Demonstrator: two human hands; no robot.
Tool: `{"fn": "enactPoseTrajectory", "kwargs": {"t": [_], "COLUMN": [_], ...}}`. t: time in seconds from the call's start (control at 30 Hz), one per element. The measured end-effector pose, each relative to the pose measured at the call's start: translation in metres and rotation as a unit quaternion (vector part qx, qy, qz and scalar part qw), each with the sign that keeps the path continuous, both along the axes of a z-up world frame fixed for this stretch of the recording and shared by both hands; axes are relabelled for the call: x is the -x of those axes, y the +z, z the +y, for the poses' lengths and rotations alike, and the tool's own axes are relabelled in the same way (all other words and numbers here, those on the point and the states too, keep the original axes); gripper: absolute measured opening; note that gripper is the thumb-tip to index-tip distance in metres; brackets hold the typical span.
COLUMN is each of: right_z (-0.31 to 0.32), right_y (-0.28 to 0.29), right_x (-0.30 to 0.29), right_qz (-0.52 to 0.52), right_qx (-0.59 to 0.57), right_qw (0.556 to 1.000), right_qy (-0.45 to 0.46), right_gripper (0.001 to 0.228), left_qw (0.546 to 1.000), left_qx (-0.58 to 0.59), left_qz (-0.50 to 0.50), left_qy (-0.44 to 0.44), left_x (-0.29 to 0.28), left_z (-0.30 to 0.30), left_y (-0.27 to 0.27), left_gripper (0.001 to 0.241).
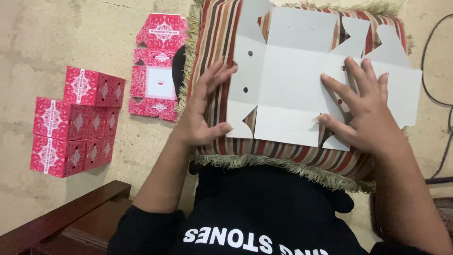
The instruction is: Folding flat cardboard templates into three-dimensional boxes by hand.
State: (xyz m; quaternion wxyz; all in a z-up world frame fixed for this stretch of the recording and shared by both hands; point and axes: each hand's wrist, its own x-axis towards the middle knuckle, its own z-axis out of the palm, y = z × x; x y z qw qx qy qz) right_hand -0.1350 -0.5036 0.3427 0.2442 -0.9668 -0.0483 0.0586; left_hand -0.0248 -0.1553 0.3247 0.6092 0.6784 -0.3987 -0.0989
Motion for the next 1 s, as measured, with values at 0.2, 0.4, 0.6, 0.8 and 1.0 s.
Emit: {"fn": "enactPoseTrajectory", "kwargs": {"t": [0.2, 0.4, 0.6, 0.8, 1.0], "right_z": [0.022, 0.026, 0.022, 0.025, 0.022], "right_y": [0.000, 0.007, 0.002, -0.006, -0.012], "right_x": [0.000, -0.003, -0.004, -0.003, -0.001], "right_qz": [-0.006, 0.041, -0.007, -0.005, -0.030], "right_qx": [0.023, 0.046, 0.060, 0.054, 0.054], "right_qw": [1.000, 0.998, 0.997, 0.998, 0.998], "right_qy": [0.009, -0.008, 0.041, 0.020, 0.029], "right_gripper": [0.090, 0.108, 0.095, 0.096, 0.095], "left_qw": [0.998, 0.905, 0.791, 0.785, 0.831], "left_qx": [0.024, -0.333, -0.561, -0.556, -0.401], "left_qz": [0.005, -0.263, -0.233, -0.266, -0.363], "left_qy": [-0.065, -0.032, -0.080, -0.055, 0.126], "left_x": [0.003, -0.002, -0.016, -0.014, 0.016], "left_z": [-0.036, -0.061, -0.064, -0.063, -0.050], "left_y": [0.004, -0.007, 0.024, 0.015, -0.023], "left_gripper": [0.060, 0.066, 0.098, 0.102, 0.090]}}
